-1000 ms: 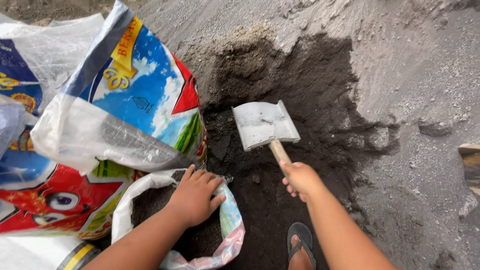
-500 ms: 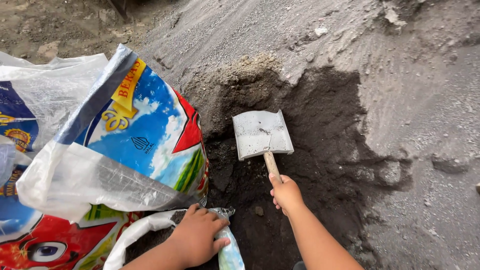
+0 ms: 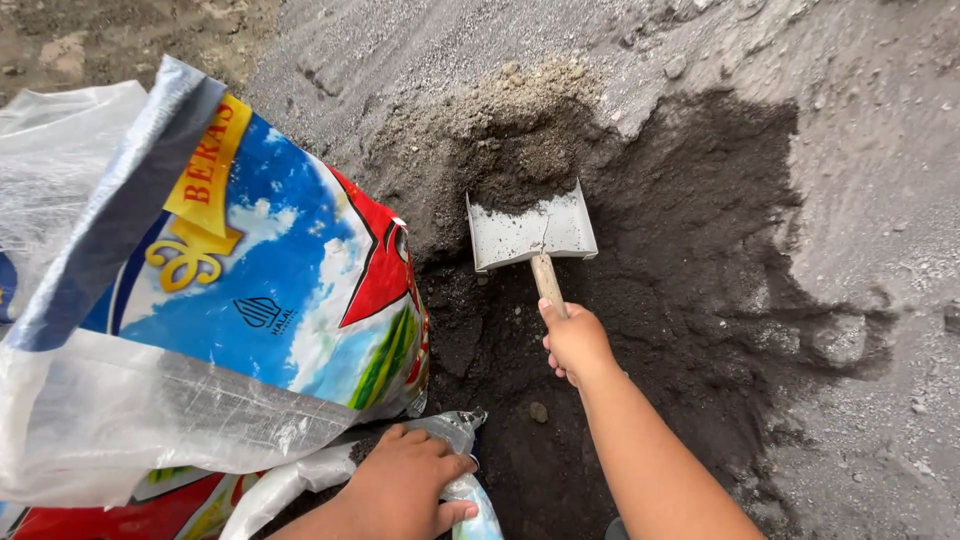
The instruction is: Filling a small plastic bag with sand from a pile using a hand shovel and hands.
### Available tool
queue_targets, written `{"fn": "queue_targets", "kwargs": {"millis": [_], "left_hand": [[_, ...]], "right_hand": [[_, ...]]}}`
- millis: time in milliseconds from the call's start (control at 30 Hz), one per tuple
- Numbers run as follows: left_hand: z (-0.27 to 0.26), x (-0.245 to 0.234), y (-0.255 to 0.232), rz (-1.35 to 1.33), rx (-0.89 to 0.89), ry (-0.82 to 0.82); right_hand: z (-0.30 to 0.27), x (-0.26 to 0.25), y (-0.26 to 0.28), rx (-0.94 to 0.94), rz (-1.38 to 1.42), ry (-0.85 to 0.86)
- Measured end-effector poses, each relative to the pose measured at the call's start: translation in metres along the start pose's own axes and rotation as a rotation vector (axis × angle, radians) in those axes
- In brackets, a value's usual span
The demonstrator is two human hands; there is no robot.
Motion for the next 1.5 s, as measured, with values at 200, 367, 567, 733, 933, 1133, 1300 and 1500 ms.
{"fn": "queue_targets", "kwargs": {"millis": [200, 367, 567, 733, 933, 1133, 1300, 1500], "left_hand": [[0.002, -0.008, 0.000, -0.003, -0.028, 0.035], [-0.002, -0.016, -0.005, -0.018, -0.047, 0.041], [-0.012, -0.011, -0.005, 0.021, -0.025, -0.119], [-0.016, -0.008, -0.007, 0.072, -0.018, -0.154], [-0.019, -0.025, -0.016, 0.159, -0.046, -0.194], [-0.029, -0.050, -0.028, 0.294, -0.228, 0.127], [-0.051, -0.054, -0.033, 0.291, -0.309, -0.002], [-0.072, -0.012, 0.001, 0.202, -0.184, -0.399]], "right_hand": [[0.011, -0.003, -0.001, 0.056, -0.014, 0.043], [-0.002, -0.012, -0.002, 0.001, -0.058, -0.013], [-0.026, -0.032, -0.013, 0.020, -0.098, -0.045], [-0.040, -0.059, -0.044, -0.002, -0.052, -0.032], [-0.080, -0.094, -0.076, -0.021, -0.137, 0.000], [-0.136, -0.128, -0.090, -0.168, -0.171, -0.020], [-0.188, -0.161, -0.076, -0.238, -0.291, -0.010], [-0.221, -0.200, -0.058, -0.140, -0.464, 0.026]]}}
Point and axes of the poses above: each hand's wrist, its own z-axis towards the middle knuckle, its own x-axis out of the palm, y = z × x, the point moved 1 cm from there along z, towards the middle knuckle, and after that the axes turned 8 degrees about z, right-handed, at the moved point
